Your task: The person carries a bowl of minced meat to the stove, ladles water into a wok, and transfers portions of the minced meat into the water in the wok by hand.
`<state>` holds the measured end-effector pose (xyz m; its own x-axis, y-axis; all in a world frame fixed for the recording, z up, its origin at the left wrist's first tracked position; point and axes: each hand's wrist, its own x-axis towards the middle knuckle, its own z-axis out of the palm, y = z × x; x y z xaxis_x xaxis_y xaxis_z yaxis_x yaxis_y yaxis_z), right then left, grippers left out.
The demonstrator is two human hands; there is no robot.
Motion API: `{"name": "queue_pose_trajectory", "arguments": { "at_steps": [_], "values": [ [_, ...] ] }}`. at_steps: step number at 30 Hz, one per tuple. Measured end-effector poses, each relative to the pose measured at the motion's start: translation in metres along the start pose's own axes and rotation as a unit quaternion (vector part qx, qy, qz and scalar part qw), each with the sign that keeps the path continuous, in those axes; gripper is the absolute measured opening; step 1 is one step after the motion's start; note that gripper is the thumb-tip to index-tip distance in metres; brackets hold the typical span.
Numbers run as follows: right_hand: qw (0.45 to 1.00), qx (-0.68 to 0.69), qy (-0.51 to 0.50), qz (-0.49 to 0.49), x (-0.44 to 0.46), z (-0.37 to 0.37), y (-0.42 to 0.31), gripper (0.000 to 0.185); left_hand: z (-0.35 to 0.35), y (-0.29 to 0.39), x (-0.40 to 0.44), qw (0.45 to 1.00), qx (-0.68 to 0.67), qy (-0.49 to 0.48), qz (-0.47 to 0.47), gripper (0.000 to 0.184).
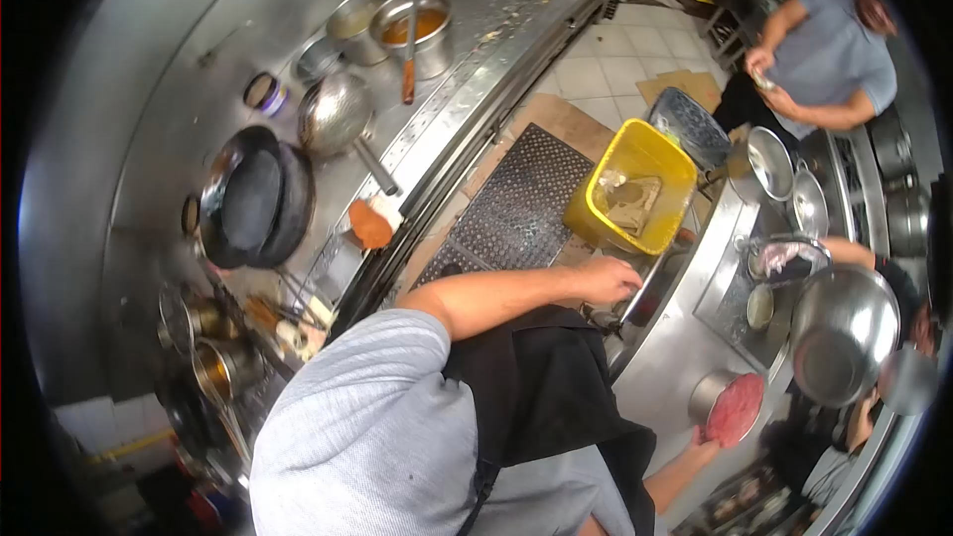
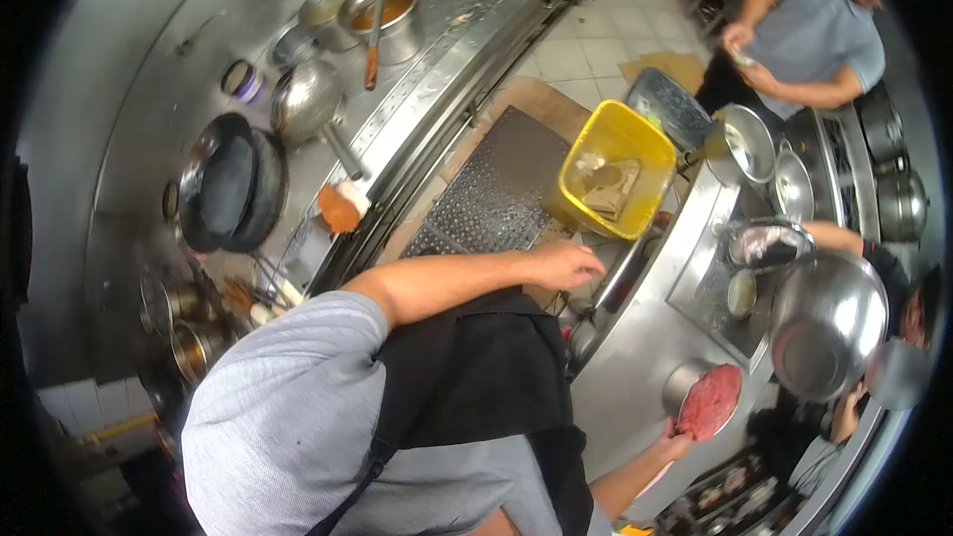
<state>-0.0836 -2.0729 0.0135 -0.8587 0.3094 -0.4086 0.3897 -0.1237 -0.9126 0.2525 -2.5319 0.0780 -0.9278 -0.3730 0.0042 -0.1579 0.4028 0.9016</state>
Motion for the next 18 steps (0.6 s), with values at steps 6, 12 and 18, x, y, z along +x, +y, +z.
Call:
{"name": "queue_pose_trajectory", "arguments": {
  "at_steps": [6,12,18],
  "values": [
    [0.974,-0.105,-0.154,-0.131,0.013,-0.027,0.03,0.038,-0.049,-0.087,-0.108,0.978,0.015,0.153,-0.144,0.023],
    [0.971,-0.117,-0.202,-0.053,-0.124,0.045,-0.004,0.041,-0.076,-0.113,-0.214,0.924,-0.07,0.265,-0.268,0.024],
    [0.929,-0.156,-0.334,-0.003,-0.238,0.154,0.016,0.043,-0.098,-0.101,-0.274,0.893,-0.15,0.34,-0.255,0.026]
  ]
}}
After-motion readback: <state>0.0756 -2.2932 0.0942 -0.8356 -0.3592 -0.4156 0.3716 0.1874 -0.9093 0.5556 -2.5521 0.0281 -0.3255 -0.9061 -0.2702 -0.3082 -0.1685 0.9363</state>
